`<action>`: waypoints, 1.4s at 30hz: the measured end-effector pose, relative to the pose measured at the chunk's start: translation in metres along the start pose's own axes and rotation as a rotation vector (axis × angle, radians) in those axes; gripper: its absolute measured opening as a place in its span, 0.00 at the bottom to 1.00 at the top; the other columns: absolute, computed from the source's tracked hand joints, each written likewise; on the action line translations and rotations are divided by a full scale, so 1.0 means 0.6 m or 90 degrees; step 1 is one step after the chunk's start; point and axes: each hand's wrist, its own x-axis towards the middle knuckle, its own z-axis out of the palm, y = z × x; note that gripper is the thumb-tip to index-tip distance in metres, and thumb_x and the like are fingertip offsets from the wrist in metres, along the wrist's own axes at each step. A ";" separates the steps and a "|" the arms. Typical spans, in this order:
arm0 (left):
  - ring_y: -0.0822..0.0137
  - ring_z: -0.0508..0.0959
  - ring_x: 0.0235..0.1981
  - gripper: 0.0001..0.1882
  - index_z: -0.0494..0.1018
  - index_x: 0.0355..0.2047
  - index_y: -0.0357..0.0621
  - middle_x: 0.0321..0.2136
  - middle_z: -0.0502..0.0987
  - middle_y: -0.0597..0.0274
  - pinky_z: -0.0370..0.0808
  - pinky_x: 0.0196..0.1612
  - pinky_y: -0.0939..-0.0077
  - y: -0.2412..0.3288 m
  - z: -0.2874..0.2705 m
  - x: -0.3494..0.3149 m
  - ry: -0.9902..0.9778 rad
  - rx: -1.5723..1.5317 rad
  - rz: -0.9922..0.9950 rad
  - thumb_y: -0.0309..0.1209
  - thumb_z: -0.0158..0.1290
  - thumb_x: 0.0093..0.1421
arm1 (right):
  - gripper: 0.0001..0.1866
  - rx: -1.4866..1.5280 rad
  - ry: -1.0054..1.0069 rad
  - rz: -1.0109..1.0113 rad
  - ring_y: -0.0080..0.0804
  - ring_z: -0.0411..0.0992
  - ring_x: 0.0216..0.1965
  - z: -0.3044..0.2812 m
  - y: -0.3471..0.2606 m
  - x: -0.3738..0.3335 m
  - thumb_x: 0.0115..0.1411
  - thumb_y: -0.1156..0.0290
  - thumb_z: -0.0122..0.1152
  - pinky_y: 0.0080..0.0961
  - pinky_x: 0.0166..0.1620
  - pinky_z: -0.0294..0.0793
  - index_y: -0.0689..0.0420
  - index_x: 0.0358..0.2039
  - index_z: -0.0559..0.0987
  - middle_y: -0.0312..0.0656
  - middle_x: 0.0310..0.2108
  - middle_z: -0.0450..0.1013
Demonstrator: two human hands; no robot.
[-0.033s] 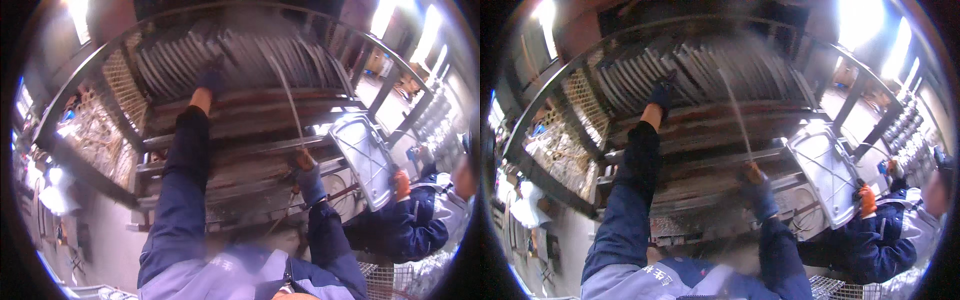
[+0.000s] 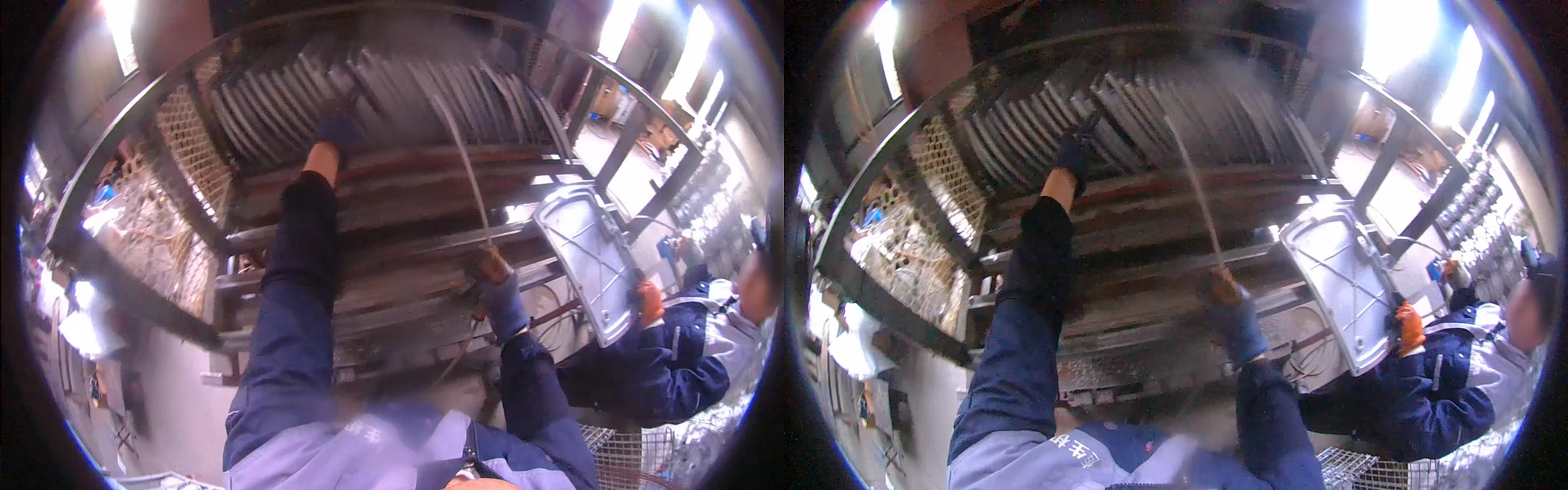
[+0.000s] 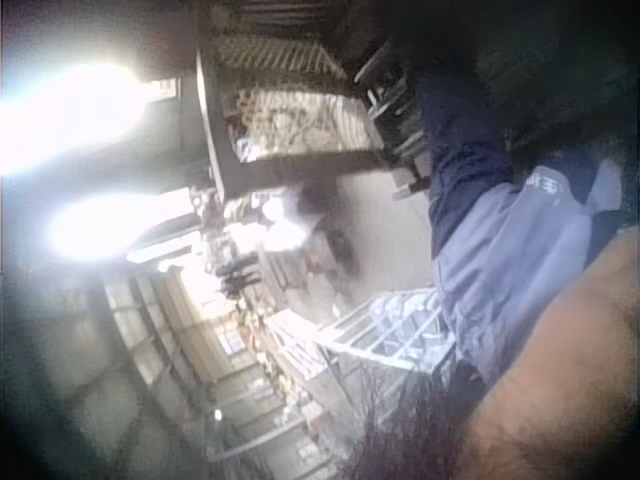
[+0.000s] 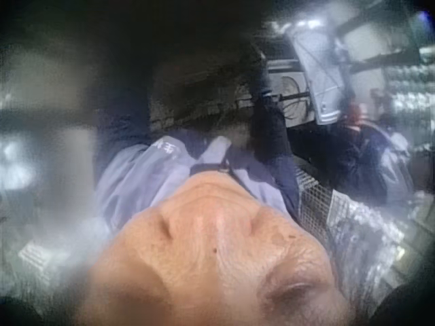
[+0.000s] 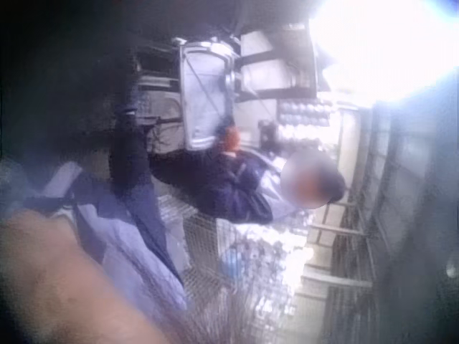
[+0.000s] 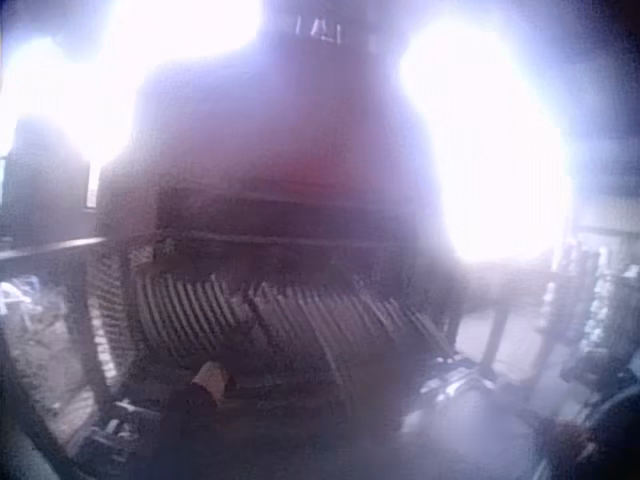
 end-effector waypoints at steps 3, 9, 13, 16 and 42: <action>0.52 0.72 0.50 0.22 0.66 0.57 0.44 0.52 0.72 0.51 0.68 0.53 0.59 -0.006 0.009 0.041 0.039 0.258 0.094 0.37 0.43 0.64 | 0.16 0.055 0.021 0.086 0.25 0.73 0.40 0.002 -0.009 -0.004 0.57 0.74 0.61 0.23 0.42 0.73 0.58 0.46 0.76 0.37 0.40 0.76; 0.53 0.73 0.50 0.21 0.68 0.55 0.46 0.51 0.73 0.50 0.70 0.51 0.60 -0.004 -0.021 0.044 0.043 0.159 0.032 0.37 0.45 0.64 | 0.20 0.112 0.011 0.126 0.25 0.74 0.40 0.002 -0.027 0.001 0.52 0.71 0.66 0.23 0.43 0.74 0.59 0.47 0.76 0.40 0.39 0.77; 0.53 0.73 0.50 0.20 0.70 0.55 0.48 0.50 0.73 0.49 0.71 0.50 0.61 0.012 -0.047 0.046 0.090 0.013 -0.069 0.36 0.47 0.62 | 0.20 -0.058 -0.004 0.052 0.24 0.75 0.41 -0.004 -0.039 0.008 0.53 0.71 0.65 0.24 0.44 0.74 0.60 0.47 0.76 0.40 0.41 0.77; 0.54 0.73 0.50 0.20 0.71 0.54 0.49 0.50 0.73 0.48 0.72 0.49 0.61 0.038 -0.070 0.015 0.124 -0.074 -0.145 0.36 0.49 0.62 | 0.20 0.086 -0.003 0.221 0.25 0.75 0.43 -0.009 -0.049 0.006 0.54 0.71 0.64 0.26 0.45 0.75 0.60 0.48 0.75 0.40 0.43 0.77; 0.44 0.76 0.30 0.17 0.76 0.40 0.35 0.26 0.76 0.38 0.70 0.32 0.55 0.102 -0.118 -0.100 0.302 0.222 0.080 0.37 0.45 0.63 | 0.16 0.011 0.043 0.161 0.30 0.76 0.40 0.000 -0.040 0.011 0.56 0.71 0.62 0.27 0.42 0.73 0.60 0.45 0.77 0.44 0.38 0.79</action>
